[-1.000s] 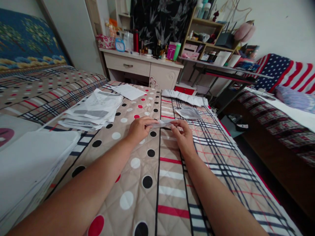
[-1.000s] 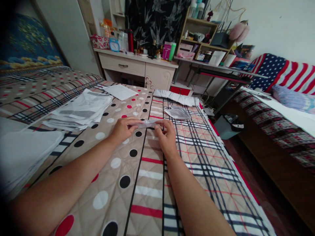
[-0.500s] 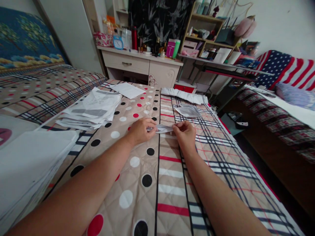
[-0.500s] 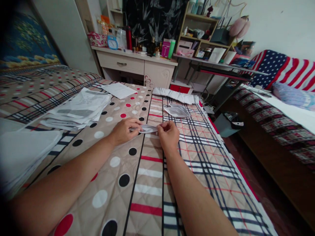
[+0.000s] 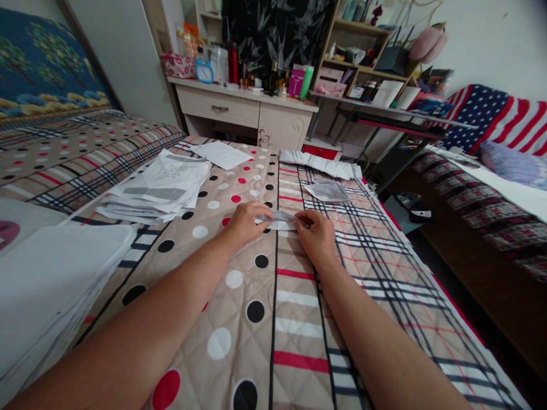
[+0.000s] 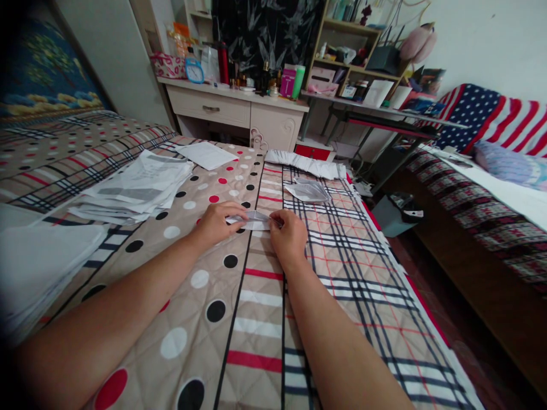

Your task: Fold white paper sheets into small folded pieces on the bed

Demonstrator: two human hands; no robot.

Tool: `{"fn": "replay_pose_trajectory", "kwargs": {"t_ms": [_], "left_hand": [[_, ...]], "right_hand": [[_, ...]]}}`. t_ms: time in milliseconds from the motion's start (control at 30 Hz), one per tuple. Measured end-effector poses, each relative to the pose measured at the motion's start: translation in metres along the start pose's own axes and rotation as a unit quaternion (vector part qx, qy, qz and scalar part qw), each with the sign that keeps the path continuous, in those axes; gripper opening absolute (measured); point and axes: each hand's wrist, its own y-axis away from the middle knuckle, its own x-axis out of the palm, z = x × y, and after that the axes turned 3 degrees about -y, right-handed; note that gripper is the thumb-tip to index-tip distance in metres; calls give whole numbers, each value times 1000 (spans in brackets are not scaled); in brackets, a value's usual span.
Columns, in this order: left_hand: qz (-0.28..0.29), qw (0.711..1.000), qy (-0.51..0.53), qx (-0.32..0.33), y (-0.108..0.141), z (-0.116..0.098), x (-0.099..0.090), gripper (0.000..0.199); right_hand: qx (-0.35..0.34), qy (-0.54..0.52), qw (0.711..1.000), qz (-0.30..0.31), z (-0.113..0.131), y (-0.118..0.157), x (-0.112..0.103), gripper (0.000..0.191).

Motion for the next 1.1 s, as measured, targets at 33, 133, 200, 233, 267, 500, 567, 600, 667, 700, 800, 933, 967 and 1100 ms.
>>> {"fn": "replay_pose_trajectory", "kwargs": {"t_ms": [33,133,200,233,267,500,567,600,667,700,800,933,967,1100], "left_hand": [[-13,1000,2,-13,0,0,0,23],[-59,996,2,-61,-1,1,0,22],[-81,992,-9,-92,-1,2,-1,18],[-89,990,-19,-106,0,2,-1,16],[-94,988,-28,-119,0,2,-1,15],[-85,972,78,-206,2,8,4,19],[-76,962,132,-228,2,10,6,26],[-74,957,151,-237,2,10,6,29],[-74,952,174,-242,2,10,7,32],[-74,952,181,-236,3,9,7,32],[-64,956,195,-207,3,7,7,32],[-50,963,186,-187,4,7,8,32],[-49,964,182,-187,4,7,8,32],[-49,964,178,-191,3,9,9,30]], "right_hand": [[-4,5,1000,0,-1,-1,0,12],[-11,15,1000,-1,-1,-2,-1,11],[-19,17,1000,-3,-1,-2,-3,11],[-24,17,1000,-5,0,-2,-3,11],[-30,15,999,-6,0,-2,-4,12],[-40,-6,999,-4,-2,-2,-1,8],[-29,-5,1000,-7,-3,-2,-2,8],[-25,-1,1000,-10,-3,-2,-3,8],[-20,30,999,-12,-3,-2,-6,9],[-16,55,998,-16,-2,-2,-8,10],[-9,124,992,-32,-3,-3,-14,14],[-3,142,985,-101,-15,-13,-26,20],[-2,148,981,-124,-19,-18,-29,22],[-21,204,960,-189,-42,-40,-41,22]]}}
